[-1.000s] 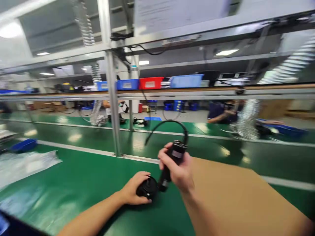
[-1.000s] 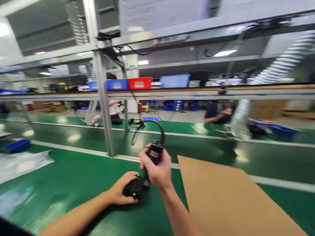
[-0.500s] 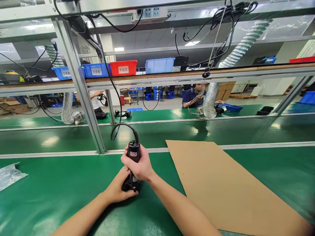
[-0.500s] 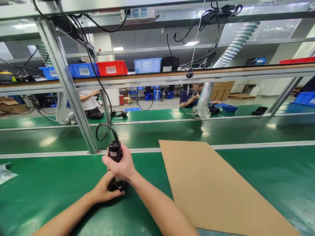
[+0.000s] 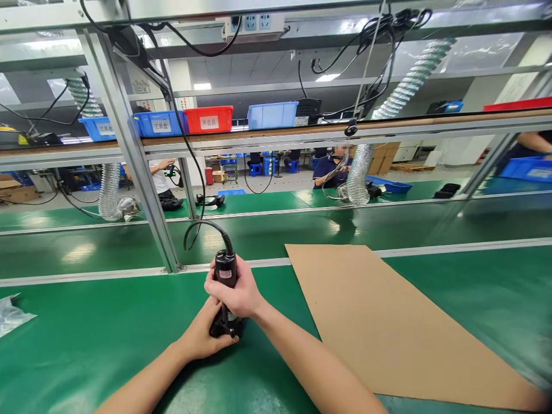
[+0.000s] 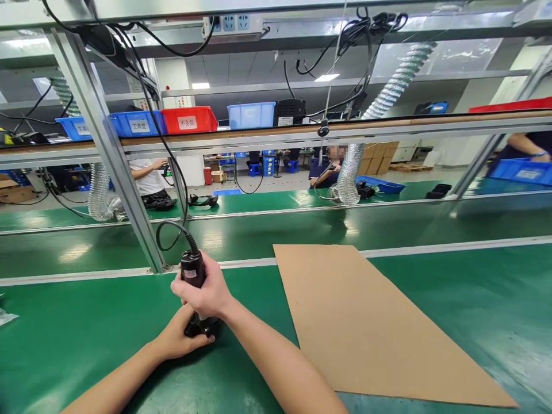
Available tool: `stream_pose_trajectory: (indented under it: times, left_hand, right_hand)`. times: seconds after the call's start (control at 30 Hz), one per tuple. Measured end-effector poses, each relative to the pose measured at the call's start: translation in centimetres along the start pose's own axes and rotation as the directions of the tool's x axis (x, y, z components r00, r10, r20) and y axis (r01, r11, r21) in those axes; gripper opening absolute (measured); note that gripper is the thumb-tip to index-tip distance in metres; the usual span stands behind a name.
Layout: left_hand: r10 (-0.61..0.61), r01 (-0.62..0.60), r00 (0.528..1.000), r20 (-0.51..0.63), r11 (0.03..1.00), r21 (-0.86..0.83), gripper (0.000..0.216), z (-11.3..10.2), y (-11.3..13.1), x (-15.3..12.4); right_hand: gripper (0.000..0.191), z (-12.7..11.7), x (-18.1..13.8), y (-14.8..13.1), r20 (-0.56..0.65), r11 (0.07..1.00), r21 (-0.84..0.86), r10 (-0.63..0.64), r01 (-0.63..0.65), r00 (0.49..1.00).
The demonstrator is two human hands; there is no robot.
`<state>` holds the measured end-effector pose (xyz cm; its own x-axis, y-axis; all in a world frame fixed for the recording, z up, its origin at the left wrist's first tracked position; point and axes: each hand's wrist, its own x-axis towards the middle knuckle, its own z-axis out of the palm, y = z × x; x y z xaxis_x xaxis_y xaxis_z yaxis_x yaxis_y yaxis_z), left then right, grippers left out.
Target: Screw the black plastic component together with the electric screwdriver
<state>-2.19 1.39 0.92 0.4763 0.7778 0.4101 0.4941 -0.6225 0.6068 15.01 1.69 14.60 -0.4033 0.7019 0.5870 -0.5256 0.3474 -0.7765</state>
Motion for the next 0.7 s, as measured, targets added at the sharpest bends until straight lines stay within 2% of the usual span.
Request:
stream_pose_trajectory:
  times: [0.03, 0.1, 0.13, 0.17, 0.2, 0.27, 0.33, 0.4, 0.5, 0.57, 0.7]
  left_hand:
    - [-0.017, 0.017, 1.0, 0.003, 1.0, 0.005, 0.063, 0.1, -0.3, -0.2]
    - [-0.036, 0.036, 0.999, -0.003, 0.999, 0.019, 0.062, 0.3, -1.1, -0.5]
    - [-0.037, 0.037, 0.999, -0.012, 0.999, 0.028, 0.062, 0.5, -1.6, -0.6]
    - [-0.036, 0.037, 0.999, -0.023, 0.998, 0.041, 0.063, 0.7, -2.0, -0.6]
    - [-0.038, 0.04, 0.999, -0.032, 0.998, 0.055, 0.063, 0.8, -2.4, -0.7]
    - [-0.055, 0.058, 0.998, -0.035, 0.995, 0.079, 0.064, 1.0, -2.9, -0.6]
    - [-0.099, 0.1, 0.995, -0.019, 0.992, 0.081, 0.063, 1.1, -2.9, -0.6]
    - [-0.134, 0.133, 0.991, -0.001, 0.989, 0.07, 0.061, 1.1, -2.7, -0.5]
    - [-0.135, 0.134, 0.991, 0.01, 0.99, 0.049, 0.057, 1.2, -2.5, -0.5]
    - [-0.125, 0.125, 0.992, -0.003, 0.992, 0.025, 0.058, 1.4, -2.9, -0.6]
    - [-0.115, 0.115, 0.993, -0.032, 0.993, -0.002, 0.066, 2.0, -4.0, -0.9]
  right_hand:
    - [0.041, -0.4, 0.2, -0.2, 0.108, 0.999, 0.039, 0.034, -0.038, 0.994]
    - [0.04, -1.3, 0.5, -0.5, 0.357, 0.987, 0.106, 0.079, -0.124, 0.931]
    - [0.04, -1.7, 0.7, -0.6, 0.443, 0.98, 0.121, 0.088, -0.157, 0.892]
    - [0.04, -2.0, 0.8, -0.7, 0.479, 0.979, 0.115, 0.096, -0.171, 0.873]
    - [0.04, -2.2, 0.9, -0.8, 0.467, 0.982, 0.091, 0.107, -0.168, 0.878]
    - [0.04, -2.2, 0.9, -0.9, 0.368, 0.989, 0.015, 0.134, -0.15, 0.92]
    - [0.037, -1.9, 0.8, -0.9, 0.304, 0.994, -0.057, 0.109, -0.096, 0.947]
    - [0.031, -1.5, 0.7, -0.7, 0.343, 0.999, -0.037, 0.036, -0.025, 0.938]
    - [0.031, -1.4, 0.8, -0.6, 0.408, 0.994, 0.097, -0.082, 0.046, 0.909]
    - [0.032, -1.6, 0.9, -0.7, 0.426, 0.987, 0.159, -0.095, 0.029, 0.9]
    - [0.031, -1.7, 0.8, -1.1, 0.428, 0.988, 0.121, 0.037, -0.098, 0.903]
